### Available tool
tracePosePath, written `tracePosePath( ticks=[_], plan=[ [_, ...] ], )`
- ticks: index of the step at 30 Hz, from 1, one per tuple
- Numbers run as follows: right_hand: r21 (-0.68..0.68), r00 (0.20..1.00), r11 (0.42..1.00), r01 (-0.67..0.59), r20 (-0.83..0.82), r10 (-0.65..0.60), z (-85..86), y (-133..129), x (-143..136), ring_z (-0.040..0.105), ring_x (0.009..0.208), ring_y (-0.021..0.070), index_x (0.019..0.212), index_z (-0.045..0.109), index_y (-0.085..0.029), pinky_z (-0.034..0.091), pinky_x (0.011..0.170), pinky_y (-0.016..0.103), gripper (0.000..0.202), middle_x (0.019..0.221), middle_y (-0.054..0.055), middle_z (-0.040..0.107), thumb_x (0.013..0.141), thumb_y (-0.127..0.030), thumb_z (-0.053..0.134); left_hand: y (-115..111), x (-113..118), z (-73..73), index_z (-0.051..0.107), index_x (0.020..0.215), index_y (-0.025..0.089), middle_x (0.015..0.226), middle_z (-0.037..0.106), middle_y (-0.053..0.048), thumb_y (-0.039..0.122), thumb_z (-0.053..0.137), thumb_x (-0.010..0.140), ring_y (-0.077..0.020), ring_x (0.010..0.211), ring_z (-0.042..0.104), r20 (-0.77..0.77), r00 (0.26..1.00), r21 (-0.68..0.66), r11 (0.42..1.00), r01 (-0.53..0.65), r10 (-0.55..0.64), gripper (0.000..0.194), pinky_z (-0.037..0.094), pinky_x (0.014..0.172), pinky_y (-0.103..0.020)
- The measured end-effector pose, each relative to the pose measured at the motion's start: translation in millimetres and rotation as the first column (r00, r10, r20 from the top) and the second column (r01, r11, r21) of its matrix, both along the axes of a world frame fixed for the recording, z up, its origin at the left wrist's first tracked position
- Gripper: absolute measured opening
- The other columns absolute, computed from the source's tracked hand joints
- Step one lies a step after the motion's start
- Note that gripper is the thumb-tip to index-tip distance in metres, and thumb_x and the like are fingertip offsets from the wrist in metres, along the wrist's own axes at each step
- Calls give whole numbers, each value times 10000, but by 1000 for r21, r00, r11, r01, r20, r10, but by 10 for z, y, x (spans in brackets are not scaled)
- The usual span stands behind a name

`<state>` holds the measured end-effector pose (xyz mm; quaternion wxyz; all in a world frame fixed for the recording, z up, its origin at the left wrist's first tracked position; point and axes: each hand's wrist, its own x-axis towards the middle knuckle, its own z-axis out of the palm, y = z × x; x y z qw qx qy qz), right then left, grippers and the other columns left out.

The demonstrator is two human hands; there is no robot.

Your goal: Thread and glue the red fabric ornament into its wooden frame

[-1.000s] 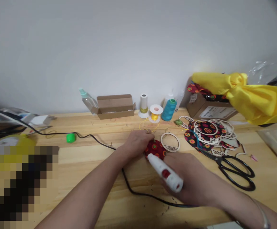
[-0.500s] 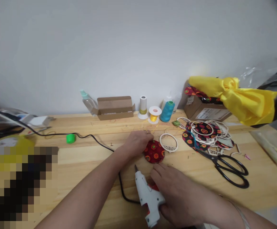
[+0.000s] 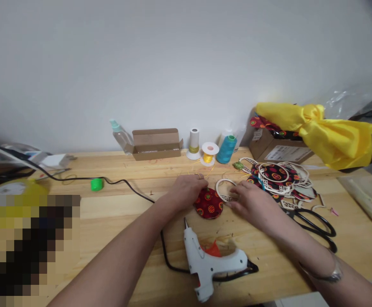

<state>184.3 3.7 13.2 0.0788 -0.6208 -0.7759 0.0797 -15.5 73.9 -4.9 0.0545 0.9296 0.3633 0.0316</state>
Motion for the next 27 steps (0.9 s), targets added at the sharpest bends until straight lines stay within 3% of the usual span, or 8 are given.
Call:
tracePosePath(
  ticks=[5, 9, 14, 22, 27],
  plan=[
    [-13, 999, 1000, -16, 32, 17, -65, -15, 0, 540, 750, 158, 807, 588, -175, 372, 623, 244, 97, 844, 46, 560, 750, -238, 540, 1, -1, -2, 590, 845, 221, 837, 608, -18, 153, 446, 778, -169, 753, 548, 4, 1000, -15, 1000, -6, 6, 172, 358, 596, -267],
    [16, 999, 999, -34, 14, 34, 40, -82, -63, 538, 793, 175, 812, 576, -164, 391, 663, 261, 96, 864, 65, 569, 777, -219, 506, 5, -5, -5, 595, 836, 214, 843, 607, -17, 158, 439, 783, -167, 755, 550, 12, 1000, -23, 1000, -2, 2, 174, 358, 596, -262],
    [-8, 988, 989, -150, 37, 150, 173, -209, -285, 524, 814, 204, 823, 579, -164, 393, 695, 304, 78, 875, 76, 597, 785, -208, 527, 6, -5, 10, 605, 856, 221, 840, 613, -18, 202, 435, 803, -160, 753, 558, 13, 1000, -43, 999, -7, 8, 179, 373, 612, -254],
    [48, 948, 963, -263, 198, 249, -57, -263, -485, 494, 791, 235, 824, 585, -161, 348, 665, 339, 74, 827, 81, 598, 759, -183, 556, 5, 4, 7, 590, 799, 220, 840, 607, -26, 217, 447, 804, -167, 739, 560, 2, 1000, -14, 1000, -2, 2, 143, 373, 585, -266],
    [47, 948, 966, -253, 213, 238, -61, -227, -474, 494, 784, 226, 819, 585, -162, 332, 648, 329, 69, 820, 81, 598, 763, -149, 547, 10, -3, -9, 579, 803, 217, 850, 603, -21, 213, 450, 803, -166, 746, 558, -1, 1000, 2, 1000, 8, -8, 129, 375, 596, -265]
  ],
)
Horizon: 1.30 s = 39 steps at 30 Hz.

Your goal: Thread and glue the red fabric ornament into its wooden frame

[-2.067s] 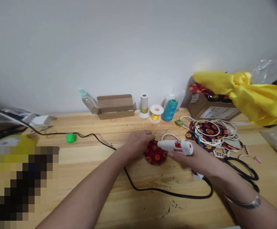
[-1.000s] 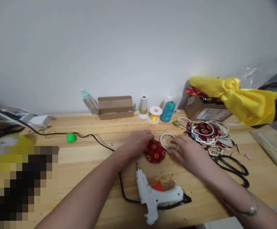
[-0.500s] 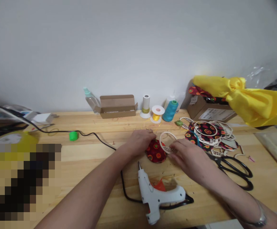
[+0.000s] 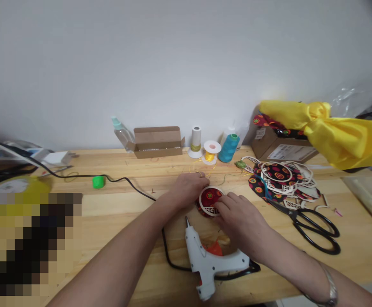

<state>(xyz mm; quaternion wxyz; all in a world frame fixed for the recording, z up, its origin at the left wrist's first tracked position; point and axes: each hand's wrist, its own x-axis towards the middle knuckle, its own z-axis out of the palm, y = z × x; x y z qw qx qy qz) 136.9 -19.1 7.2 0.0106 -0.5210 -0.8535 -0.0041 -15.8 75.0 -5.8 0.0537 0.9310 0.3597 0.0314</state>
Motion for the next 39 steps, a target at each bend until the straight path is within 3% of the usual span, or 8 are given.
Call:
tracePosePath(
  ticks=[21, 32, 36, 39],
  plan=[
    [-1, 999, 1000, -7, -31, 7, -74, 2, -15, 491, 799, 237, 817, 592, -157, 359, 649, 353, 78, 846, 84, 599, 770, -205, 553, 14, 5, -20, 569, 789, 204, 825, 595, -28, 218, 449, 810, -170, 712, 561, -19, 1000, 45, 999, 9, -8, 123, 373, 567, -264],
    [5, 993, 999, -39, -110, 40, -105, 25, -1, 456, 907, 246, 861, 581, -149, 425, 734, 373, 124, 1006, 81, 568, 741, -129, 560, 13, 8, -3, 569, 787, 203, 834, 601, -25, 211, 470, 799, -168, 698, 564, -16, 1000, 37, 999, 7, -6, 100, 369, 547, -259],
    [-20, 989, 1000, -10, -150, 7, -52, 29, 3, 465, 926, 253, 893, 579, -146, 432, 764, 397, 143, 1017, 94, 569, 754, -181, 568, 18, 2, -18, 572, 800, 205, 831, 601, -26, 215, 463, 804, -174, 709, 565, -8, 1000, 32, 999, 10, -10, 109, 374, 560, -262],
    [-62, 972, 998, 28, -229, -41, 38, 30, 33, 471, 952, 262, 967, 559, -144, 430, 795, 410, 304, 1045, 109, 558, 704, -272, 641, 22, -1, -24, 578, 800, 206, 832, 602, -27, 232, 461, 808, -170, 717, 566, -3, 1000, 21, 1000, 9, -9, 119, 376, 574, -260]
  ],
)
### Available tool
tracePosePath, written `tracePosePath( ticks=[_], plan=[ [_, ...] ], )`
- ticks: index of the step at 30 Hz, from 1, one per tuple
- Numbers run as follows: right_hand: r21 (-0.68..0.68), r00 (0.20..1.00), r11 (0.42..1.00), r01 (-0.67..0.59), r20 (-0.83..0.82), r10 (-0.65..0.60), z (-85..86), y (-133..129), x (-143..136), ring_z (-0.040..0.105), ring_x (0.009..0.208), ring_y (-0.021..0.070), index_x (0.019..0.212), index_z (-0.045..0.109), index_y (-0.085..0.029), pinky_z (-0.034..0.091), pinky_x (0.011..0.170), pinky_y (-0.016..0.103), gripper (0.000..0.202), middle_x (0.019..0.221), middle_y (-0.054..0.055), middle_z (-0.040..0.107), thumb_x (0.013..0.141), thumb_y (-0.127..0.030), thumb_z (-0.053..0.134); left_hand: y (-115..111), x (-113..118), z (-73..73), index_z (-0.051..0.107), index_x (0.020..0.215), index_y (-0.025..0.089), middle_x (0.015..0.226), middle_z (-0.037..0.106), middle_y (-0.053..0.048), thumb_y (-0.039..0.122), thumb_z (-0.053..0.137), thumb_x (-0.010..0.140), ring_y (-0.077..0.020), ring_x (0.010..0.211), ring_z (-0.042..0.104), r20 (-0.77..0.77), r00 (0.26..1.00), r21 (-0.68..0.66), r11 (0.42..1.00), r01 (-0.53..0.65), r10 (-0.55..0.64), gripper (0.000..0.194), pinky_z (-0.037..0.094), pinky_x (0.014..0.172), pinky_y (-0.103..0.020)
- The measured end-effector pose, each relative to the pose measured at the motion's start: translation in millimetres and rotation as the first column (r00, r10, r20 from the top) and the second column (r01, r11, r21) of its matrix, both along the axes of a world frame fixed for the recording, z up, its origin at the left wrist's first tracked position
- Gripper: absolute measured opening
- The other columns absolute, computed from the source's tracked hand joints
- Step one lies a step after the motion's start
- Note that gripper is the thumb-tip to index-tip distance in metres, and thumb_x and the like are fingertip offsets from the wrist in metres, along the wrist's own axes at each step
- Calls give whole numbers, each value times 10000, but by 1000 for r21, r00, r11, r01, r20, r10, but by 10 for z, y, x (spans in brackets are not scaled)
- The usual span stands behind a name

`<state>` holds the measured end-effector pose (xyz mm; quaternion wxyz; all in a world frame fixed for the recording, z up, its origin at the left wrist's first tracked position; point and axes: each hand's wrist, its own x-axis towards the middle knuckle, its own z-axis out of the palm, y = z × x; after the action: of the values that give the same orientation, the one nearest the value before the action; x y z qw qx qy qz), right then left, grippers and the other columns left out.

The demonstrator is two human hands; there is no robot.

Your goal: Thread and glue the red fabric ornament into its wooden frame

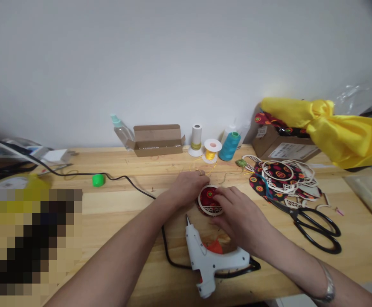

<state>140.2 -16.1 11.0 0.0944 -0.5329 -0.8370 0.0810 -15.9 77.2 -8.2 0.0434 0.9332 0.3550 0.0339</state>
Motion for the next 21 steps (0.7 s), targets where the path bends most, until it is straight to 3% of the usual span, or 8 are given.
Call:
tracePosePath(
  ticks=[5, 9, 12, 15, 18, 21],
  plan=[
    [-18, 986, 1000, 8, -166, -11, 61, 40, 151, 480, 1002, 247, 1155, 449, -194, 414, 855, 402, 595, 1100, 84, 544, 634, -337, 698, 0, -3, 0, 580, 806, 210, 832, 603, -26, 255, 439, 824, -166, 726, 563, 14, 1000, -10, 1000, -2, 3, 149, 374, 584, -261],
    [-56, 970, 998, -17, -244, 3, -6, 145, 343, 448, 1098, 248, 1238, 370, -204, 388, 909, 415, 652, 1207, 102, 490, 672, -353, 658, 0, -1, 2, 588, 812, 210, 810, 606, -28, 257, 438, 826, -165, 710, 564, 19, 1000, -14, 1000, -19, 19, 159, 371, 578, -261],
    [-109, 968, 992, -68, -246, 39, -36, 259, 476, 396, 1171, 225, 1291, 322, -201, 348, 963, 407, 591, 1279, 99, 437, 748, -234, 553, 0, 0, 11, 590, 813, 213, 822, 608, -25, 241, 433, 828, -162, 723, 565, 25, 999, -18, 1000, -20, 20, 161, 375, 584, -257],
    [-80, 977, 989, -124, -184, 108, -31, 359, 546, 375, 1187, 190, 1299, 338, -193, 315, 987, 383, 593, 1292, 80, 440, 729, -40, 407, -5, 0, 26, 587, 821, 217, 849, 612, -16, 218, 423, 834, -157, 753, 564, 31, 999, -23, 1000, -9, 10, 165, 385, 609, -252],
    [-76, 981, 979, -192, -16, 191, -47, 414, 572, 369, 1179, 198, 1292, 371, -209, 342, 944, 380, 621, 1304, 55, 447, 707, 2, 372, -8, 0, 39, 589, 835, 214, 852, 613, -18, 214, 415, 837, -157, 755, 564, 32, 999, -30, 1000, -10, 11, 173, 391, 620, -251],
    [-8, 967, 996, -94, 236, 93, -90, 445, 600, 323, 1205, 292, 1248, 442, -194, 360, 859, 477, 542, 1308, 76, 450, 735, -30, 382, -5, 2, 41, 593, 838, 218, 857, 613, -17, 220, 415, 836, -158, 765, 565, 29, 1000, -41, 999, -10, 11, 178, 394, 626, -248]
  ],
)
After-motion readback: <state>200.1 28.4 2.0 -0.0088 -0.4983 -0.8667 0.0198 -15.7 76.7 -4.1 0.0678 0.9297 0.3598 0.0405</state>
